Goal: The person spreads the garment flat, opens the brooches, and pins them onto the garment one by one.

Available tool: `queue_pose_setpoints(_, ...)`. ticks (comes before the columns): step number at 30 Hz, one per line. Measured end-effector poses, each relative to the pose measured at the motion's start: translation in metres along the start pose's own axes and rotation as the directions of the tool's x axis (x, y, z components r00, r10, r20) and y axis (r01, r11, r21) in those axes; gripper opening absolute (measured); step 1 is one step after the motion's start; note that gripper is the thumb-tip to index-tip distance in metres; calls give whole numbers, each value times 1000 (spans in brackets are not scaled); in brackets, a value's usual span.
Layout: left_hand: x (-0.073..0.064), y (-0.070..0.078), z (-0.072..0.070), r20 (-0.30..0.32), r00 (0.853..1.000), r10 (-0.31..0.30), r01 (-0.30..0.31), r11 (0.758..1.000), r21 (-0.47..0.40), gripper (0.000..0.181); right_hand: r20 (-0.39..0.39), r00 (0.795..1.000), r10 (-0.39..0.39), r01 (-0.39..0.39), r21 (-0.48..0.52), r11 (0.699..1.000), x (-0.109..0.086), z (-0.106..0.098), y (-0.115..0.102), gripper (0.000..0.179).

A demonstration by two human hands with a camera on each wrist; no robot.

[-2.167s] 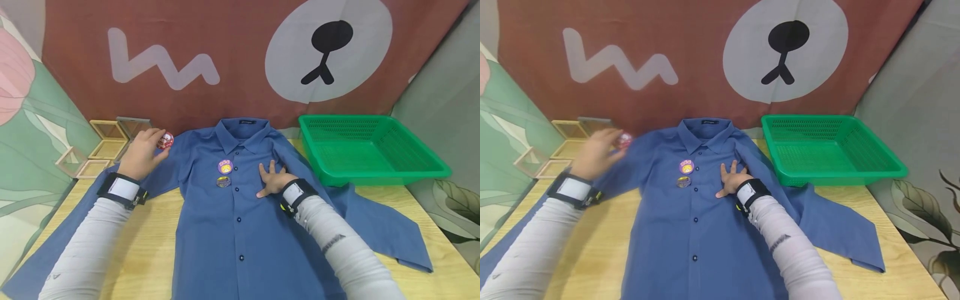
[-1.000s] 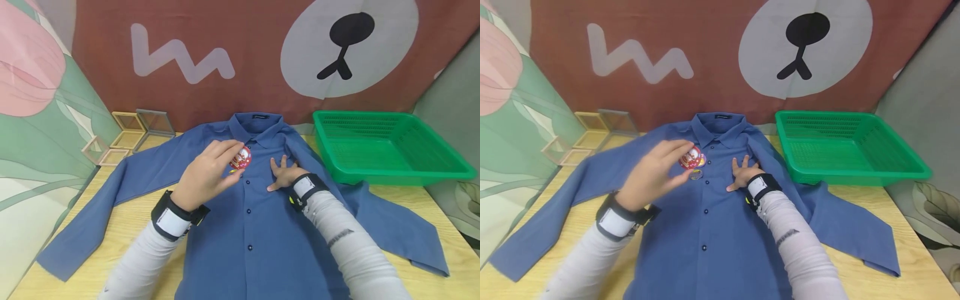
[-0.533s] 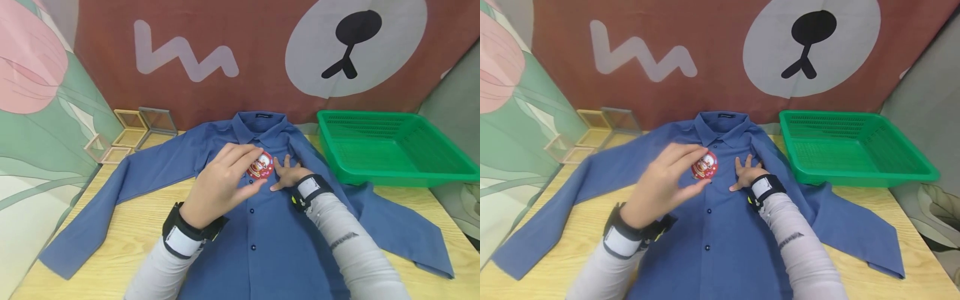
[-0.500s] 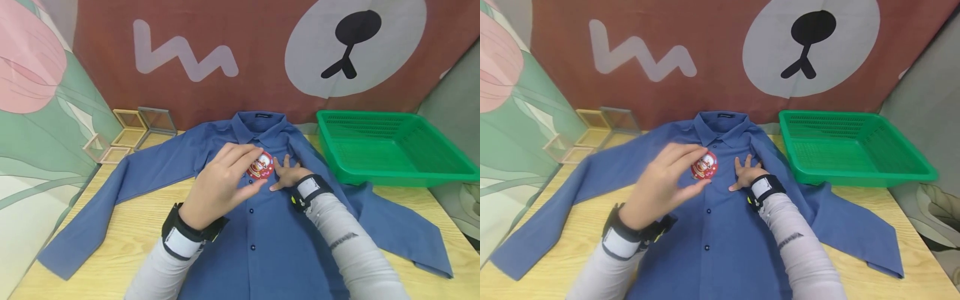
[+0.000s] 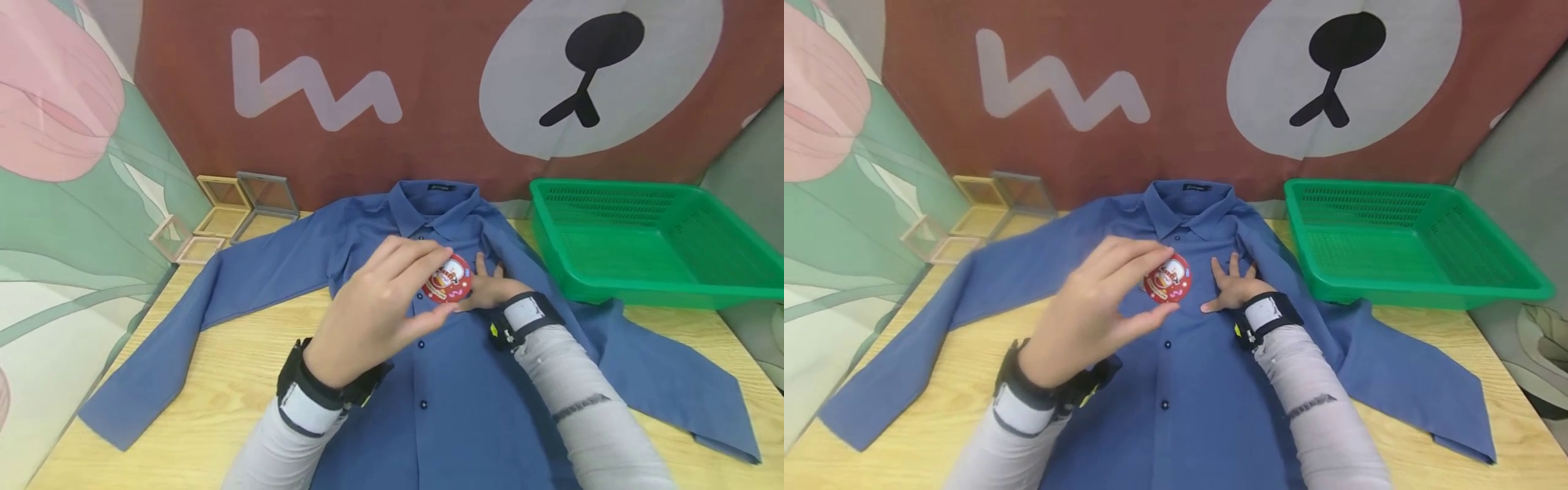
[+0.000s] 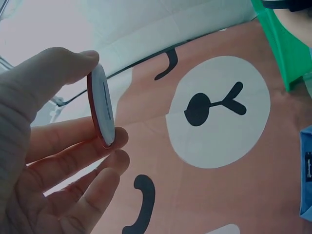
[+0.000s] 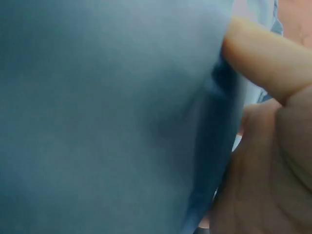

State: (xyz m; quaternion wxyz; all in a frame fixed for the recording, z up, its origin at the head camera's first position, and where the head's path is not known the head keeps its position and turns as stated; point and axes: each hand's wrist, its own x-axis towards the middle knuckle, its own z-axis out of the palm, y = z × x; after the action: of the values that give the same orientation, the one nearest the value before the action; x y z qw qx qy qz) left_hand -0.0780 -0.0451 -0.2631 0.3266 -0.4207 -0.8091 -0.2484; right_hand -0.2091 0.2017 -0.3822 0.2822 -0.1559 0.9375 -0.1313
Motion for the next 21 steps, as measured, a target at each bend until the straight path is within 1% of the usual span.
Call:
queue_pose_setpoints(2, -1, 0, 2, 8, 1000, -2, 2, 1000, 1, 47, -29, 998, -53, 54, 53, 997, -6, 0, 2, 89)
queue_pose_setpoints(3, -1, 0, 3, 10, 1000, -2, 2, 1000, 4, 47, -63, 993, -102, 107, 90, 990, -9, 0, 3, 87)
queue_pose_setpoints(5, -2, 0, 4, 11, 1000, -3, 3, 1000, 7, 48, -147, 971, -190, 210, 135, 968, -17, -4, 1, 79)
queue_pose_setpoints(6, -2, -1, 5, 9, 1000, -3, 3, 1000, 9, 48, -197, 953, -229, 260, 146, 955, -22, -7, -1, 72)
queue_pose_setpoints(8, -2, -2, 4, 1, 1000, -5, 5, 1000, 14, 49, -293, 917, -272, 326, 154, 933, -35, -14, -10, 61)
queue_pose_setpoints(9, -2, -3, 4, -5, 1000, -6, 7, 1000, 15, 49, -342, 895, -288, 355, 151, 923, -42, -17, -16, 55)
queue_pose_setpoints(11, -3, -4, 3, -16, 1000, -10, 10, 1000, 18, 49, -420, 865, -274, 361, 142, 922, -61, -23, -29, 48)
queue_pose_setpoints(13, -3, -5, 1, -25, 1000, -13, 13, 1000, 20, 48, -495, 829, -262, 373, 139, 917, -81, -27, -41, 43)
queue_pose_setpoints(14, -3, -6, 1, -27, 1000, -13, 13, 1000, 21, 49, -533, 805, -259, 384, 137, 913, -91, -27, -47, 42)
queue_pose_setpoints(17, -3, -7, 1, -25, 1000, -10, 11, 999, 30, 49, -642, 723, -254, 416, 111, 903, -119, -26, -61, 36)
queue_pose_setpoints(18, -3, -7, 0, -26, 1000, -9, 10, 999, 34, 50, -671, 699, -249, 424, 108, 899, -127, -25, -65, 34)
queue_pose_setpoints(20, -2, -7, -1, -29, 1000, -8, 9, 999, 44, 50, -711, 662, -238, 442, 114, 890, -140, -24, -73, 31)
queue_pose_setpoints(21, -2, -7, -2, -31, 999, -7, 9, 999, 50, 50, -723, 650, -234, 450, 118, 885, -145, -23, -76, 30)
